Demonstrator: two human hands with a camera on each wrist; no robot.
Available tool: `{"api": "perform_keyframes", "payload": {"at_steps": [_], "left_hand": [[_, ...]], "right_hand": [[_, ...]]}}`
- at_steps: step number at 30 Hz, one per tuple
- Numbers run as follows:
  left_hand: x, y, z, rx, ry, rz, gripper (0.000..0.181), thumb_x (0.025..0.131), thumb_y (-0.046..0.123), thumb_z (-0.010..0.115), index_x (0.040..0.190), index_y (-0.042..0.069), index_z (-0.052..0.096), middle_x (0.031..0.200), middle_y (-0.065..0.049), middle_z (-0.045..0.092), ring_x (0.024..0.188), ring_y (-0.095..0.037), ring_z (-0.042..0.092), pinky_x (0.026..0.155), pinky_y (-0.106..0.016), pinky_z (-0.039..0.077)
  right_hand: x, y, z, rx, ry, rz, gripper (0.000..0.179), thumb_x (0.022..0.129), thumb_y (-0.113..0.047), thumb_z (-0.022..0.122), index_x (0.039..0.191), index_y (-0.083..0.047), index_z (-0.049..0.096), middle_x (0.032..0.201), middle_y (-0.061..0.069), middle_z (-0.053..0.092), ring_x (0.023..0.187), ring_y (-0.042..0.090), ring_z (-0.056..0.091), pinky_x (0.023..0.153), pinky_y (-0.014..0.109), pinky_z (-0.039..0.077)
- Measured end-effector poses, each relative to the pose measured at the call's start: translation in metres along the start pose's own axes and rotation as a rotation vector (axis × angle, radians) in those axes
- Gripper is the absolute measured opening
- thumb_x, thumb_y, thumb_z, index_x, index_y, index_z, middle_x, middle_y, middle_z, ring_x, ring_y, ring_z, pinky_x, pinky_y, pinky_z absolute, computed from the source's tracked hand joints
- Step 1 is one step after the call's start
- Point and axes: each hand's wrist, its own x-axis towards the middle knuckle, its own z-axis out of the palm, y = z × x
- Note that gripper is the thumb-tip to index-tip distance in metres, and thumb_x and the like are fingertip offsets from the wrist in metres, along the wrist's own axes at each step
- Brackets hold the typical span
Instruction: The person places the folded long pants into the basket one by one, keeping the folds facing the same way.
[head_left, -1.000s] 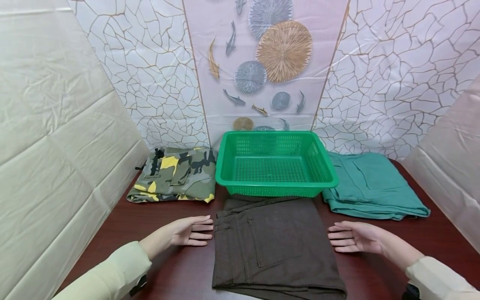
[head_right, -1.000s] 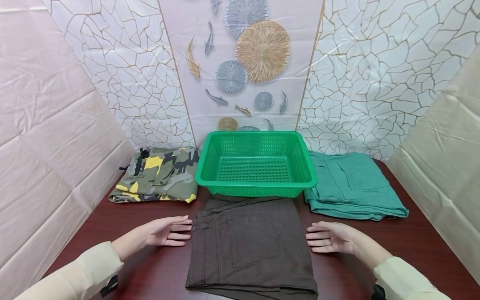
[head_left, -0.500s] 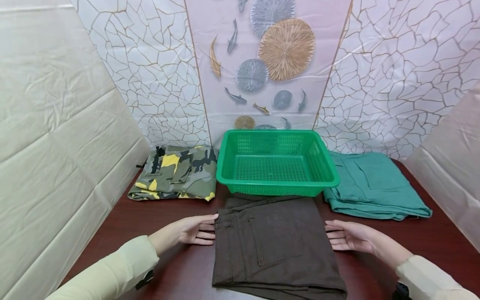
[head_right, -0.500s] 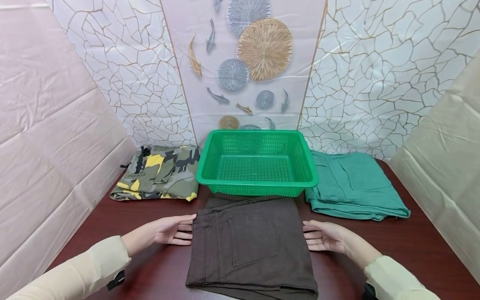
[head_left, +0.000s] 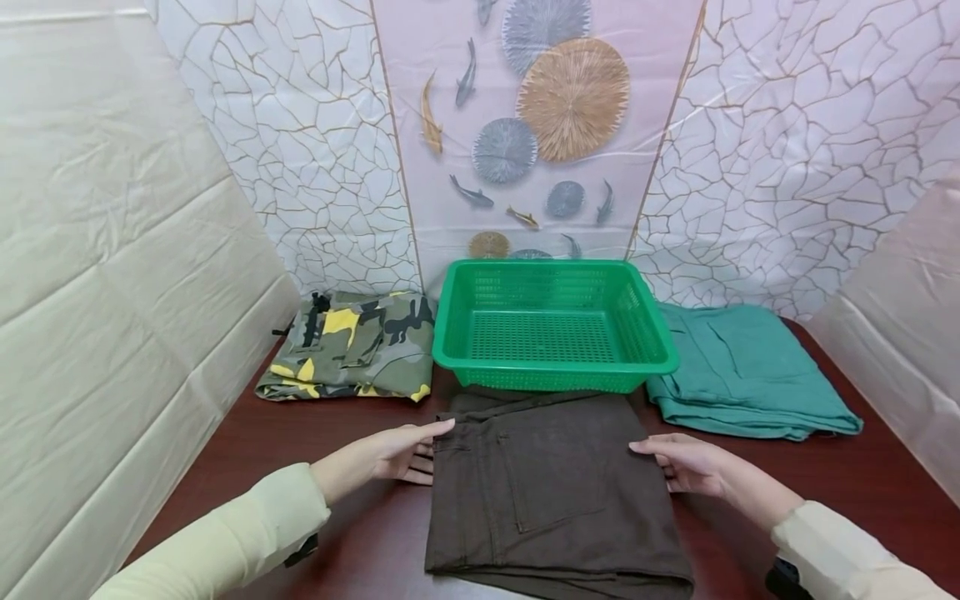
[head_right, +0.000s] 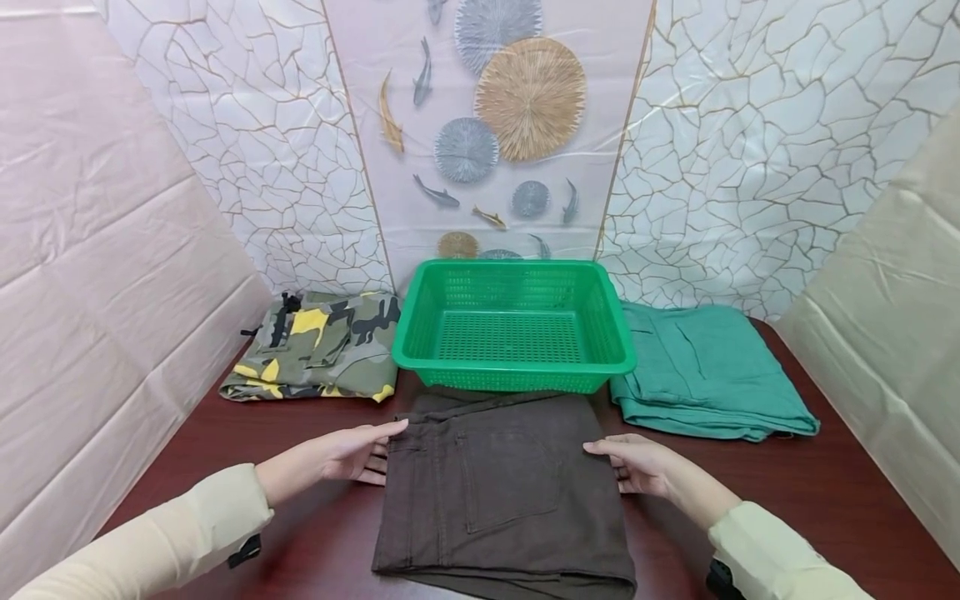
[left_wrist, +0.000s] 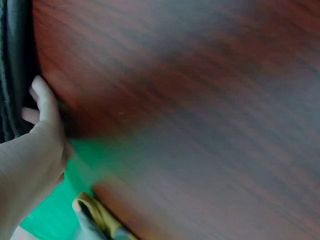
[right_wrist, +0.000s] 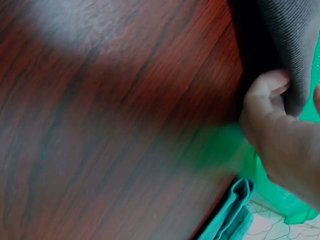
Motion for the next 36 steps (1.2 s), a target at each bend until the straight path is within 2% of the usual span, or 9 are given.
{"api": "perform_keyframes", "payload": {"at_steps": [5,9,11,16,23,26,30,36], "left_hand": [[0.001,0.003,0.008,0.034,-0.021,0.007,0.06,0.087,0.04,0.064,0.13,0.001,0.048,0.115,-0.013,0.062,0.097,-0.022,0.064,0.088,-0.043,0.053],[0.004,0.003,0.01,0.049,-0.046,0.013,0.057,0.087,0.034,0.066,0.132,0.005,0.047,0.11,-0.012,0.066,0.092,-0.023,0.067,0.084,-0.043,0.055],[0.005,0.002,0.01,0.053,-0.045,0.022,0.058,0.086,0.031,0.067,0.133,0.005,0.045,0.106,-0.011,0.068,0.09,-0.022,0.068,0.082,-0.042,0.055],[0.007,0.0,0.011,0.049,-0.021,0.041,0.057,0.087,0.025,0.067,0.134,0.004,0.042,0.097,-0.006,0.07,0.084,-0.019,0.068,0.079,-0.04,0.056],[0.01,-0.001,0.013,-0.01,-0.004,0.056,0.047,0.088,0.017,0.066,0.129,0.004,0.049,0.088,-0.002,0.071,0.079,-0.015,0.069,0.077,-0.038,0.057],[0.01,0.0,0.012,-0.021,-0.009,0.048,0.042,0.089,0.014,0.065,0.127,0.003,0.053,0.087,-0.002,0.072,0.078,-0.014,0.069,0.077,-0.038,0.057],[0.008,0.002,0.011,-0.018,-0.03,0.047,0.038,0.09,0.013,0.063,0.125,0.001,0.054,0.086,-0.001,0.072,0.079,-0.013,0.069,0.079,-0.037,0.057],[0.005,0.005,0.007,-0.029,-0.028,0.042,0.032,0.091,0.013,0.062,0.12,0.0,0.058,0.081,0.0,0.072,0.076,-0.012,0.07,0.079,-0.036,0.057]], "right_hand": [[0.001,0.002,0.003,-0.011,0.044,0.004,0.066,0.095,-0.029,0.054,0.142,0.008,0.026,0.103,-0.001,0.067,0.093,0.014,0.064,0.086,0.039,0.052],[0.004,0.004,0.007,0.025,0.018,-0.007,0.077,0.095,-0.027,0.053,0.147,0.007,0.007,0.11,0.0,0.062,0.098,0.015,0.063,0.088,0.042,0.051],[0.006,0.006,0.009,0.05,-0.001,-0.016,0.077,0.095,-0.025,0.053,0.147,0.006,0.005,0.111,0.0,0.062,0.099,0.015,0.062,0.088,0.041,0.051],[0.012,0.01,0.014,0.09,-0.042,-0.035,0.063,0.096,-0.022,0.053,0.143,0.005,0.021,0.108,-0.001,0.064,0.099,0.013,0.064,0.088,0.037,0.052],[0.012,0.013,0.014,0.094,-0.001,-0.049,0.057,0.095,-0.017,0.054,0.139,0.008,0.029,0.102,-0.003,0.065,0.093,0.011,0.065,0.084,0.033,0.053],[0.011,0.013,0.012,0.111,-0.017,-0.057,0.043,0.095,-0.017,0.053,0.132,0.003,0.041,0.101,-0.004,0.066,0.092,0.011,0.065,0.084,0.032,0.053],[0.009,0.012,0.011,0.137,-0.047,-0.062,0.02,0.096,-0.016,0.053,0.115,-0.01,0.055,0.097,-0.005,0.068,0.09,0.01,0.067,0.082,0.03,0.054],[0.004,0.005,0.011,0.13,-0.065,-0.066,0.013,0.096,-0.016,0.052,0.107,-0.013,0.059,0.095,-0.004,0.07,0.089,0.01,0.067,0.081,0.029,0.054]]}}
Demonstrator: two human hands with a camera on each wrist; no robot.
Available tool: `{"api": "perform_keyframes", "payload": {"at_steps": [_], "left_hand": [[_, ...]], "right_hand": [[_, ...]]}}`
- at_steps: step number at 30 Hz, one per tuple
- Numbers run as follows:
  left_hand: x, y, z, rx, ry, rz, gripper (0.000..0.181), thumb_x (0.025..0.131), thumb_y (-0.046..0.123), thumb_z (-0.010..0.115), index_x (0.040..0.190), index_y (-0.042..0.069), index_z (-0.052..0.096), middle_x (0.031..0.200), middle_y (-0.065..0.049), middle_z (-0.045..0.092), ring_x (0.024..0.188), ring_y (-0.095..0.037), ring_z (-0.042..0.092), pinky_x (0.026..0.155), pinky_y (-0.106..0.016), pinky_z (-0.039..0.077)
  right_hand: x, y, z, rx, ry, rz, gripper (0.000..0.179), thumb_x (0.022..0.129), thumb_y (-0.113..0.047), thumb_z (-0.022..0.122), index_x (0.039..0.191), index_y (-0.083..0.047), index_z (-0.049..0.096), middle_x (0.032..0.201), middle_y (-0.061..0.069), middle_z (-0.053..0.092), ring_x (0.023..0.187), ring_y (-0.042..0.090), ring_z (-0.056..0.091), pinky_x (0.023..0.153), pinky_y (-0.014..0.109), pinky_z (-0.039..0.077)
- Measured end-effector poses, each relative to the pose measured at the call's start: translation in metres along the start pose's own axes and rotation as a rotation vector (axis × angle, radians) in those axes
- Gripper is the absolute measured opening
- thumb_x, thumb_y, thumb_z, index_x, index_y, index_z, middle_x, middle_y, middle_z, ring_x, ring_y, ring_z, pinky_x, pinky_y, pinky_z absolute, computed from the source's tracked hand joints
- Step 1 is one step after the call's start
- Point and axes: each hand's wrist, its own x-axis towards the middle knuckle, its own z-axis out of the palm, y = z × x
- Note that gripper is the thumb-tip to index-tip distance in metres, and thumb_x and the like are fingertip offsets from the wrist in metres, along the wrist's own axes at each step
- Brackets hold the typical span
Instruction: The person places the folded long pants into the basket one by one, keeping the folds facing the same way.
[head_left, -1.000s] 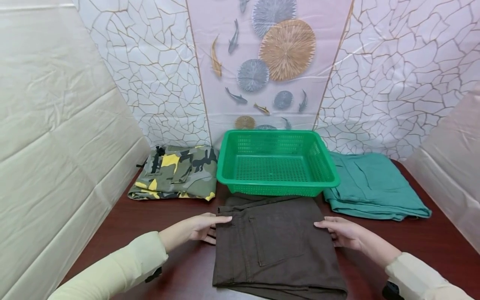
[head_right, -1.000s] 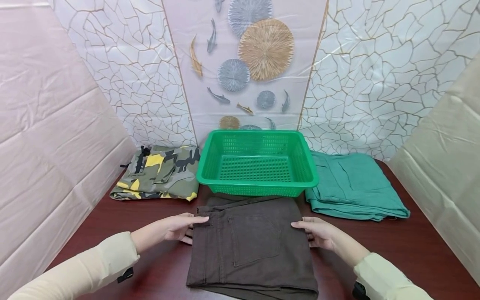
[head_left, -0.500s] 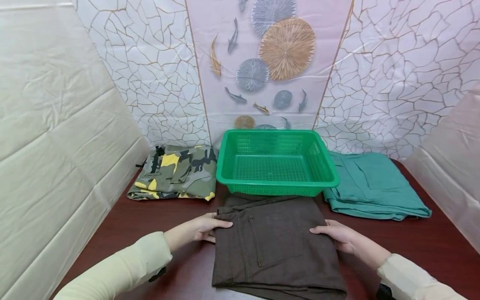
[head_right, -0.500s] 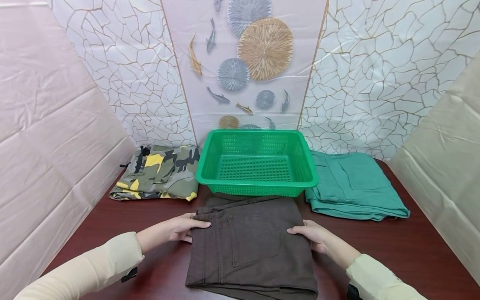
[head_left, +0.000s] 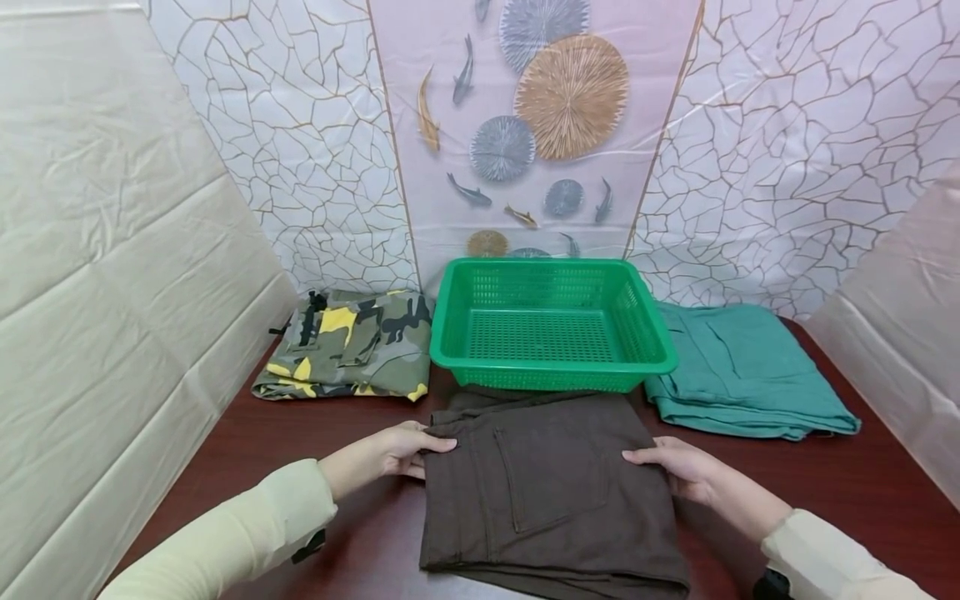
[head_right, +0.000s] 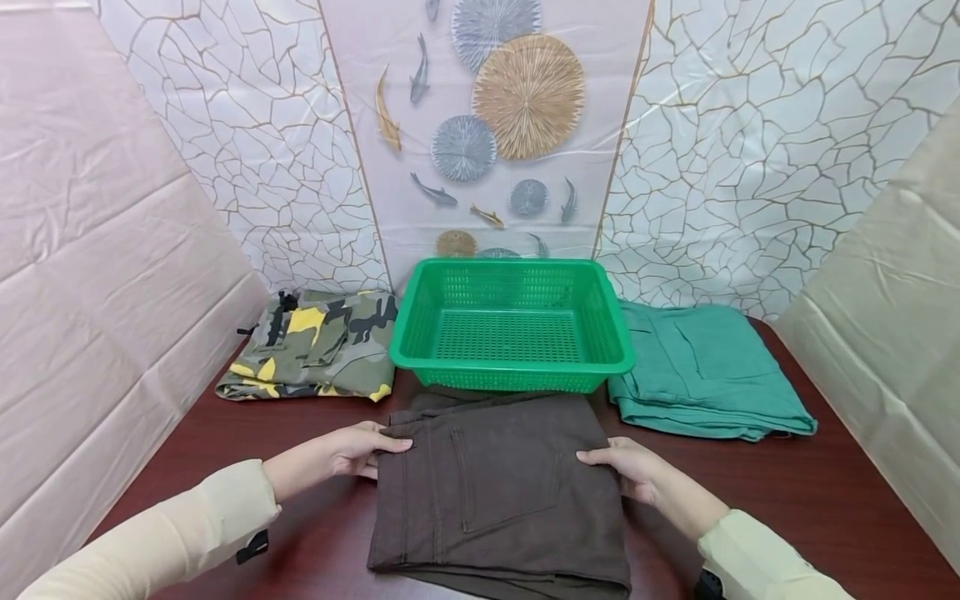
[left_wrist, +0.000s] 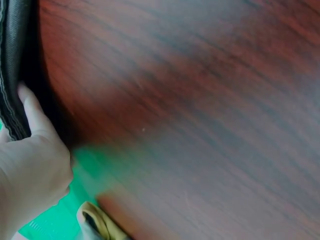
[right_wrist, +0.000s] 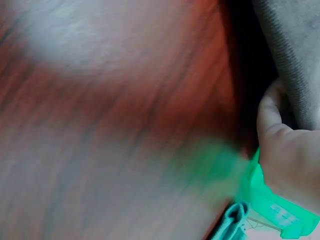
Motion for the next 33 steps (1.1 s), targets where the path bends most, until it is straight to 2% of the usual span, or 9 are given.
{"api": "perform_keyframes", "payload": {"at_steps": [7,12,18,26,33], "left_hand": [[-0.008,0.007,-0.004,-0.009,-0.018,0.024,0.023,0.091,0.013,0.061,0.113,0.003,0.062,0.078,0.001,0.072,0.072,-0.01,0.07,0.074,-0.032,0.058],[-0.014,0.011,-0.004,-0.006,-0.023,0.04,0.025,0.092,0.012,0.061,0.115,0.002,0.062,0.077,0.002,0.072,0.071,-0.009,0.07,0.073,-0.03,0.058],[-0.021,0.019,-0.003,0.015,-0.032,0.06,0.022,0.091,0.014,0.062,0.111,0.003,0.065,0.079,0.002,0.073,0.073,-0.008,0.07,0.076,-0.031,0.057],[-0.034,0.034,-0.003,0.043,-0.025,0.071,0.033,0.092,0.013,0.061,0.122,0.0,0.059,0.085,0.001,0.072,0.078,-0.01,0.07,0.081,-0.034,0.056],[-0.046,0.047,-0.007,0.059,-0.029,0.088,0.048,0.092,0.014,0.061,0.136,0.001,0.046,0.091,0.002,0.071,0.082,-0.01,0.069,0.086,-0.037,0.055]], "right_hand": [[-0.006,-0.011,0.005,-0.033,0.036,0.006,0.01,0.094,-0.019,0.056,0.101,-0.015,0.063,0.091,-0.005,0.07,0.086,0.01,0.067,0.08,0.029,0.055],[-0.01,-0.013,0.007,-0.043,0.062,0.023,0.015,0.094,-0.019,0.057,0.106,-0.012,0.061,0.093,-0.005,0.07,0.087,0.01,0.067,0.082,0.031,0.054],[-0.018,-0.019,0.007,-0.023,0.054,0.017,0.015,0.095,-0.02,0.056,0.108,-0.014,0.06,0.095,-0.004,0.069,0.089,0.012,0.067,0.083,0.032,0.054],[-0.026,-0.033,0.013,-0.022,0.06,0.01,0.016,0.095,-0.021,0.054,0.109,-0.013,0.058,0.097,-0.003,0.069,0.09,0.013,0.067,0.083,0.032,0.054],[-0.033,-0.047,0.02,-0.048,0.103,-0.007,0.015,0.095,-0.022,0.055,0.107,-0.015,0.06,0.096,-0.006,0.069,0.089,0.01,0.067,0.082,0.031,0.054]]}}
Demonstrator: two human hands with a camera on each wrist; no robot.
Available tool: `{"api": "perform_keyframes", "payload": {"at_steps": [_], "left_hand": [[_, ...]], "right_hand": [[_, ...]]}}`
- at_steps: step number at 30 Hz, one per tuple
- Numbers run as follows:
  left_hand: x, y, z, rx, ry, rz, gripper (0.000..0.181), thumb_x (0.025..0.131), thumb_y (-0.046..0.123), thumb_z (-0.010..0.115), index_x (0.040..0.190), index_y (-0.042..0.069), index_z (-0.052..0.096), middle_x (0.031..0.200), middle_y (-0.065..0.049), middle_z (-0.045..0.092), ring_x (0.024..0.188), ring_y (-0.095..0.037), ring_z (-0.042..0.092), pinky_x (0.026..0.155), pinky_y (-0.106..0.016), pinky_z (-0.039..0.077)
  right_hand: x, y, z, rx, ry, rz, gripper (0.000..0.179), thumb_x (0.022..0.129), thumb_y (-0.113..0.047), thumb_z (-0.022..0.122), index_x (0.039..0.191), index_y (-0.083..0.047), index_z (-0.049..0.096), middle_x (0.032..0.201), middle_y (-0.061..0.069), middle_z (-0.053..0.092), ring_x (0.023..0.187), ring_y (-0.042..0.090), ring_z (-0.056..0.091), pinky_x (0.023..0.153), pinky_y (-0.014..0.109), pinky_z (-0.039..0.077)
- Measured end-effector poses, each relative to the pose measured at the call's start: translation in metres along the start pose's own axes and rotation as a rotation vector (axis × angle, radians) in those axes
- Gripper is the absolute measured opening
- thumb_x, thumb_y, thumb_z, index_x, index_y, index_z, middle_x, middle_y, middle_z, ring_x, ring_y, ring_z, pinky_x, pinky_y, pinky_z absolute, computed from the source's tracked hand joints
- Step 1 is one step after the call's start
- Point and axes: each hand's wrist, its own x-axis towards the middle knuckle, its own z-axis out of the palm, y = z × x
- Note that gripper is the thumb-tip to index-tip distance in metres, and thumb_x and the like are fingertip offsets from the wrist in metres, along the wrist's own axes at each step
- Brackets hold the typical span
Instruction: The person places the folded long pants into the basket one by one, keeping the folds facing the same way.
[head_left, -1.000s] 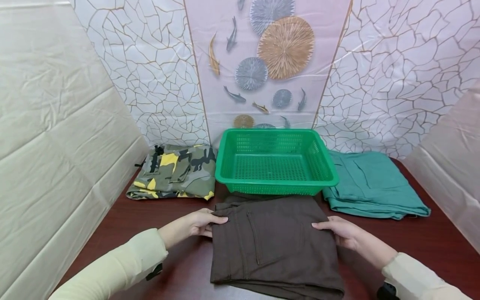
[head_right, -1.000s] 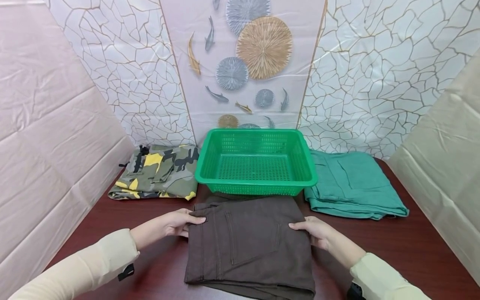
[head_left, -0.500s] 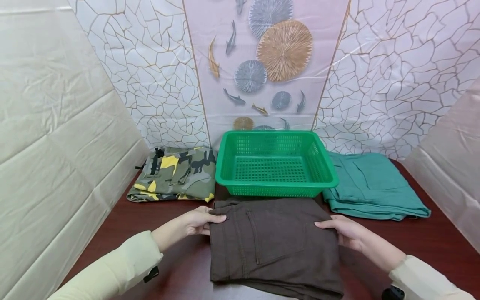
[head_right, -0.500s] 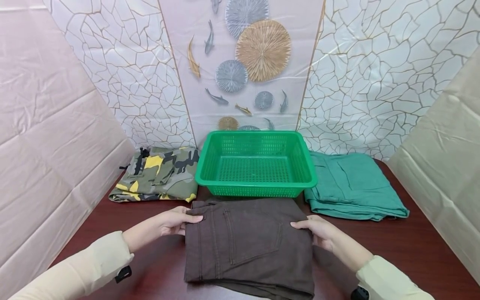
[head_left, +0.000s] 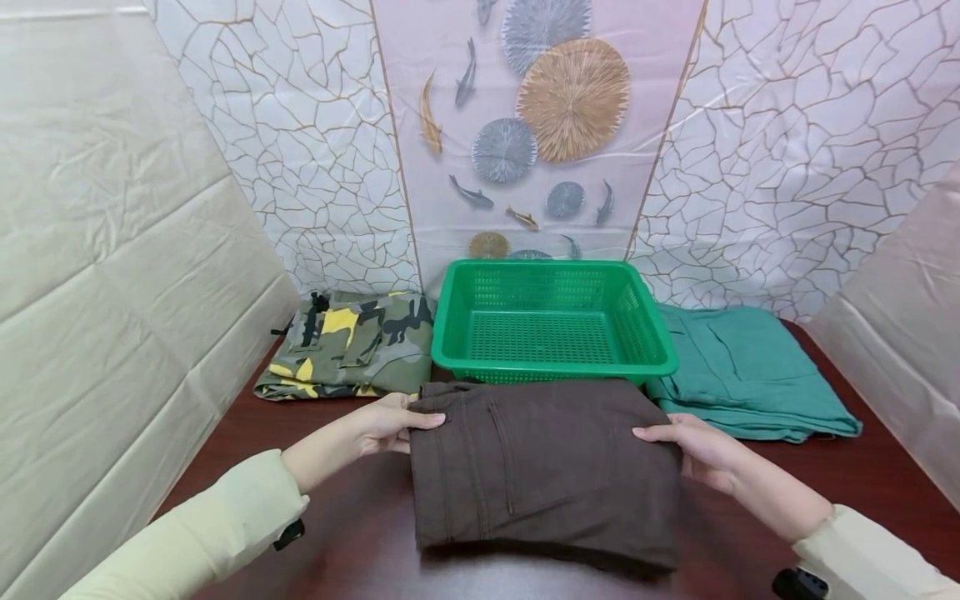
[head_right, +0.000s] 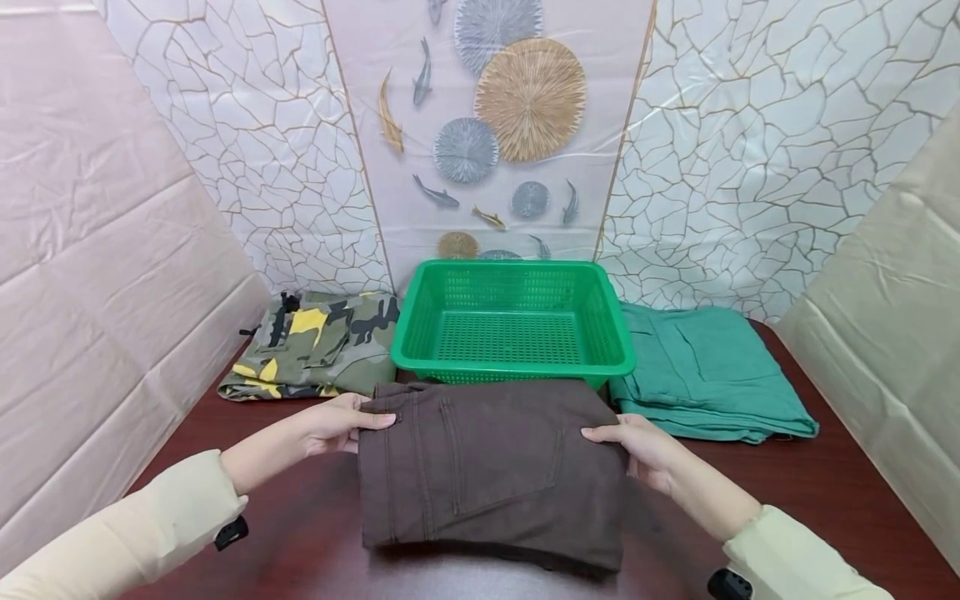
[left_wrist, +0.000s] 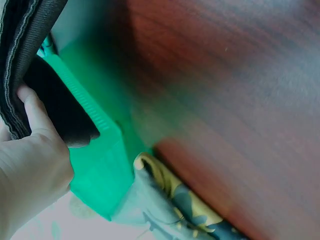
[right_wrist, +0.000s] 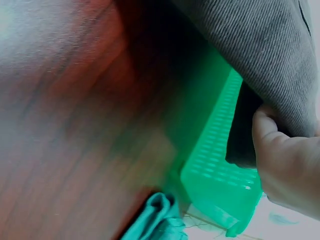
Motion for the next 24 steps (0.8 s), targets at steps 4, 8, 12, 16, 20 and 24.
{"api": "perform_keyframes", "payload": {"at_steps": [4,8,12,16,20,24], "left_hand": [[-0.005,0.007,0.001,0.021,-0.004,0.006,0.044,0.093,0.015,0.061,0.132,-0.001,0.051,0.089,0.002,0.072,0.081,-0.009,0.069,0.085,-0.035,0.055],[-0.009,0.012,0.002,0.038,-0.005,0.008,0.039,0.092,0.015,0.061,0.127,-0.002,0.056,0.087,0.002,0.071,0.081,-0.01,0.069,0.084,-0.035,0.055],[-0.014,0.02,0.002,0.047,-0.02,0.016,0.038,0.092,0.016,0.061,0.126,-0.002,0.056,0.086,0.003,0.071,0.081,-0.009,0.069,0.084,-0.035,0.056],[-0.018,0.032,0.002,0.053,-0.032,0.032,0.035,0.092,0.015,0.061,0.124,0.0,0.057,0.083,0.004,0.071,0.078,-0.009,0.068,0.081,-0.033,0.056],[-0.022,0.045,0.002,0.061,-0.031,0.05,0.033,0.092,0.014,0.06,0.122,0.001,0.057,0.082,0.004,0.071,0.077,-0.009,0.068,0.08,-0.033,0.057],[-0.025,0.055,0.001,0.075,-0.029,0.05,0.038,0.093,0.015,0.06,0.126,0.0,0.053,0.083,0.004,0.071,0.077,-0.009,0.069,0.081,-0.034,0.056]], "right_hand": [[-0.005,-0.006,-0.001,-0.016,0.0,-0.013,0.012,0.096,-0.021,0.054,0.104,-0.017,0.062,0.095,-0.007,0.069,0.089,0.009,0.067,0.082,0.029,0.054],[-0.01,-0.014,-0.001,-0.016,-0.014,-0.022,0.012,0.096,-0.021,0.054,0.1,-0.019,0.064,0.093,-0.007,0.07,0.088,0.009,0.067,0.081,0.028,0.054],[-0.016,-0.022,-0.001,-0.012,-0.016,-0.024,0.012,0.096,-0.021,0.054,0.093,-0.017,0.065,0.088,-0.006,0.071,0.084,0.008,0.068,0.079,0.028,0.055],[-0.022,-0.033,-0.002,-0.039,-0.008,-0.042,0.013,0.096,-0.021,0.053,0.092,-0.016,0.064,0.085,-0.006,0.071,0.082,0.009,0.069,0.078,0.027,0.055],[-0.027,-0.043,-0.004,-0.081,0.002,-0.068,0.018,0.097,-0.021,0.051,0.087,-0.017,0.065,0.082,-0.007,0.071,0.08,0.008,0.069,0.077,0.026,0.055],[-0.031,-0.053,-0.005,-0.107,0.011,-0.08,0.022,0.098,-0.021,0.05,0.083,-0.017,0.066,0.08,-0.007,0.071,0.077,0.007,0.068,0.075,0.025,0.055]]}}
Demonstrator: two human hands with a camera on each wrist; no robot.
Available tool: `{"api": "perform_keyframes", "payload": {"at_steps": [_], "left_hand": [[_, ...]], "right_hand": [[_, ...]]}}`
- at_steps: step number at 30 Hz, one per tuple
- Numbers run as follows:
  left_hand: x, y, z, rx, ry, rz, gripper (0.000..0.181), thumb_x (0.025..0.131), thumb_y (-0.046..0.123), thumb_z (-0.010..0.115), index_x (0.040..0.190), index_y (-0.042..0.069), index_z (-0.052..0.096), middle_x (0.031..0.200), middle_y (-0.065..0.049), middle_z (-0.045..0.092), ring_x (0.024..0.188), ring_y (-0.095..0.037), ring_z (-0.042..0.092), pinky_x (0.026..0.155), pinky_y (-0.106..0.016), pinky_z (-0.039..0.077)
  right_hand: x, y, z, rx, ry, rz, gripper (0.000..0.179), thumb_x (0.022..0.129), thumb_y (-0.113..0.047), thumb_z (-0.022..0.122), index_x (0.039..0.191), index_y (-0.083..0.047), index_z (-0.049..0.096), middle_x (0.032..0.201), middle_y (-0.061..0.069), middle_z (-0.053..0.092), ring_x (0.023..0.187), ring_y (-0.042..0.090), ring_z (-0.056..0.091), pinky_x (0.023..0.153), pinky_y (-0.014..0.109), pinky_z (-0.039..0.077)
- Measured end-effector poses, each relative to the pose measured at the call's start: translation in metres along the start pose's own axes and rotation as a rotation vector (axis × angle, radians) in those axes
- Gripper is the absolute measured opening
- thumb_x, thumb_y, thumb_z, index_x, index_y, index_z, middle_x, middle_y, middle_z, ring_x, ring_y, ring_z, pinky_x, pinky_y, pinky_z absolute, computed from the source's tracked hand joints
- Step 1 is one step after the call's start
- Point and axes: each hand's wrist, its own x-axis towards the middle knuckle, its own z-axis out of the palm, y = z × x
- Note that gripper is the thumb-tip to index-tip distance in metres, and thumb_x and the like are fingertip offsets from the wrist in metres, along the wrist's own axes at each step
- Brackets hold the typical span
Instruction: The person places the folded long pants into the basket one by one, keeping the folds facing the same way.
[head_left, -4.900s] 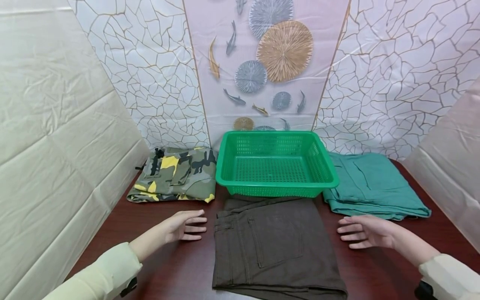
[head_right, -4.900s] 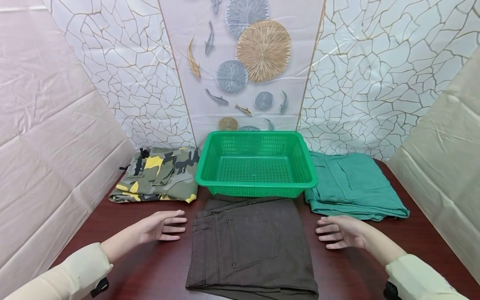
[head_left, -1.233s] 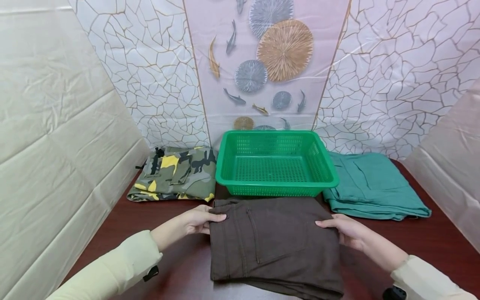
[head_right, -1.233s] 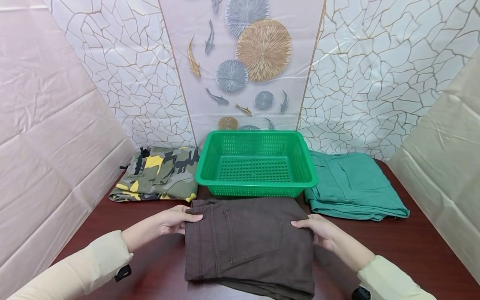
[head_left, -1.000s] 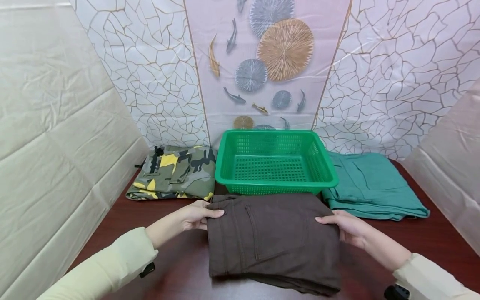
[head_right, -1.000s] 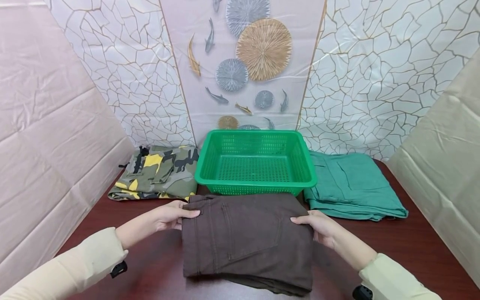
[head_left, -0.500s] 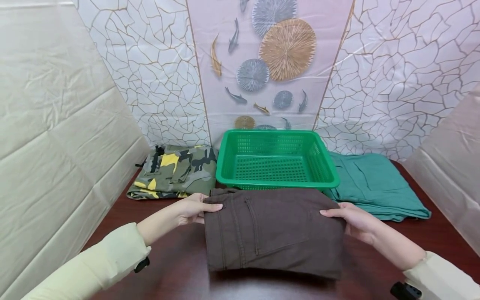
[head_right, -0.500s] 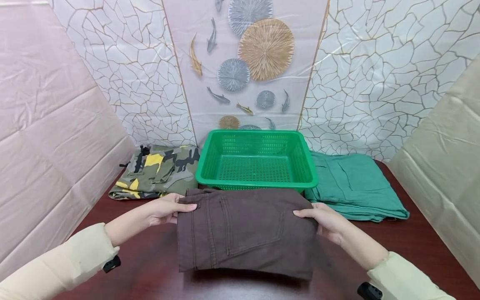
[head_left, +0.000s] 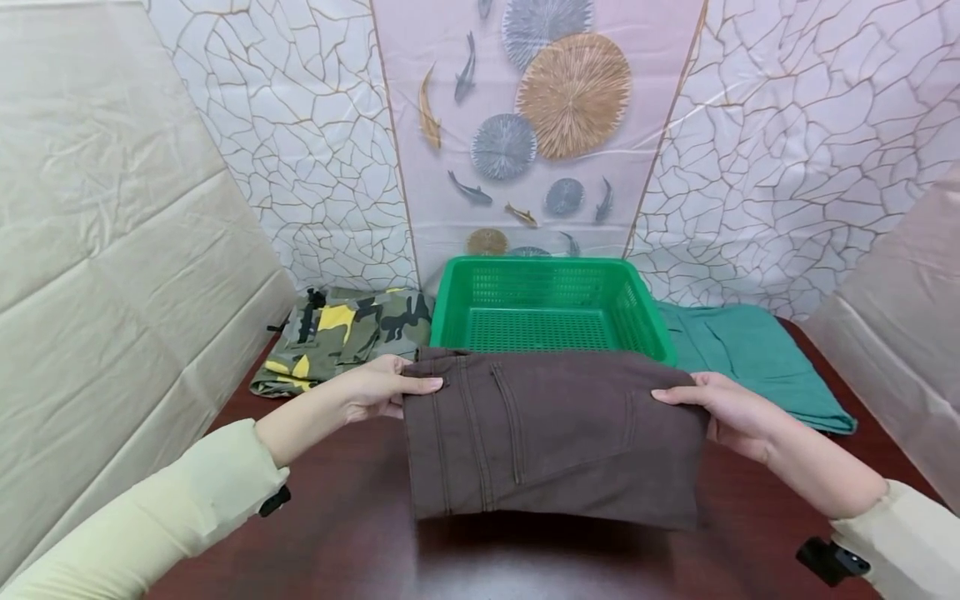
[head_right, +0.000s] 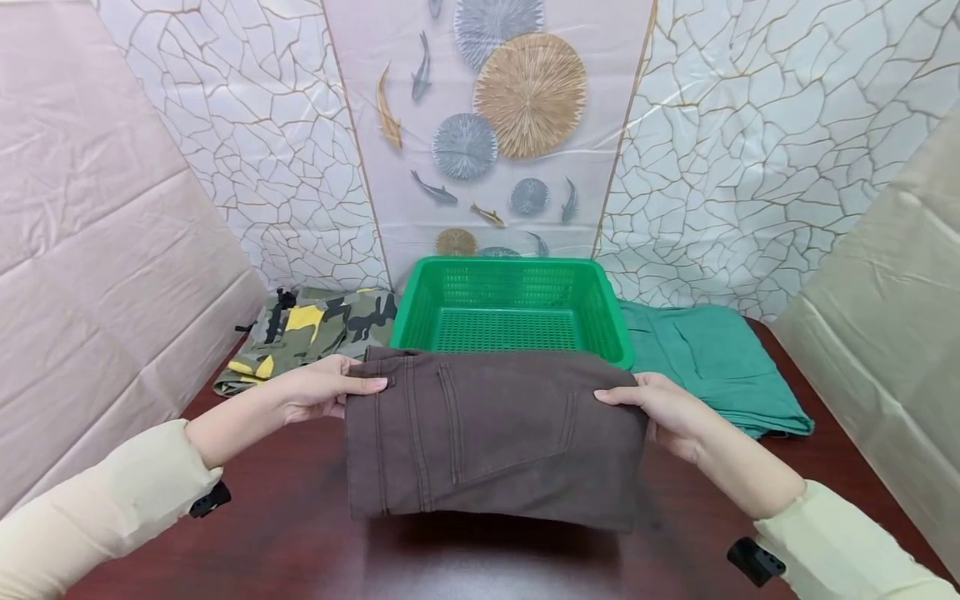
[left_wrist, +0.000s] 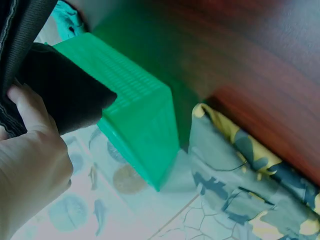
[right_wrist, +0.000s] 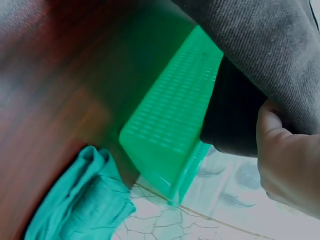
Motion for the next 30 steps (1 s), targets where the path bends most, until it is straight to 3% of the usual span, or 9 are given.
{"api": "perform_keyframes", "payload": {"at_steps": [8,12,19,24,30], "left_hand": [[-0.006,0.018,-0.002,0.016,0.011,0.011,0.042,0.094,0.015,0.058,0.133,0.0,0.049,0.082,0.004,0.071,0.076,-0.009,0.069,0.08,-0.033,0.057],[-0.01,0.03,-0.002,0.023,0.034,0.01,0.045,0.094,0.014,0.057,0.136,0.002,0.046,0.082,0.004,0.071,0.075,-0.009,0.069,0.078,-0.032,0.057],[-0.012,0.053,-0.003,0.041,0.059,-0.008,0.047,0.095,0.014,0.056,0.139,0.003,0.042,0.085,0.002,0.069,0.075,-0.01,0.069,0.078,-0.032,0.057],[-0.01,0.066,-0.003,0.078,0.06,0.038,0.051,0.096,0.014,0.055,0.142,0.004,0.036,0.089,0.003,0.067,0.077,-0.009,0.068,0.08,-0.032,0.057],[0.003,0.082,-0.005,0.089,0.104,0.026,0.057,0.095,0.016,0.055,0.146,0.01,0.03,0.096,-0.001,0.065,0.075,-0.009,0.067,0.082,-0.032,0.056]], "right_hand": [[-0.003,-0.018,-0.001,-0.088,0.083,0.016,0.018,0.096,-0.025,0.053,0.085,-0.02,0.065,0.078,-0.01,0.069,0.076,0.006,0.067,0.076,0.026,0.054],[-0.003,-0.027,-0.005,-0.078,0.075,0.003,0.013,0.097,-0.024,0.052,0.093,-0.019,0.064,0.085,-0.009,0.069,0.08,0.007,0.068,0.078,0.027,0.055],[-0.004,-0.046,-0.009,-0.103,0.104,-0.001,0.017,0.098,-0.024,0.051,0.089,-0.022,0.065,0.083,-0.009,0.069,0.077,0.008,0.068,0.076,0.028,0.055],[0.0,-0.062,-0.015,-0.143,0.144,-0.02,0.017,0.098,-0.02,0.049,0.089,-0.023,0.064,0.084,-0.01,0.068,0.076,0.006,0.066,0.072,0.027,0.055],[0.008,-0.081,-0.027,-0.201,0.159,-0.034,0.016,0.098,-0.018,0.05,0.091,-0.025,0.063,0.084,-0.011,0.068,0.074,0.005,0.066,0.071,0.026,0.055]]}}
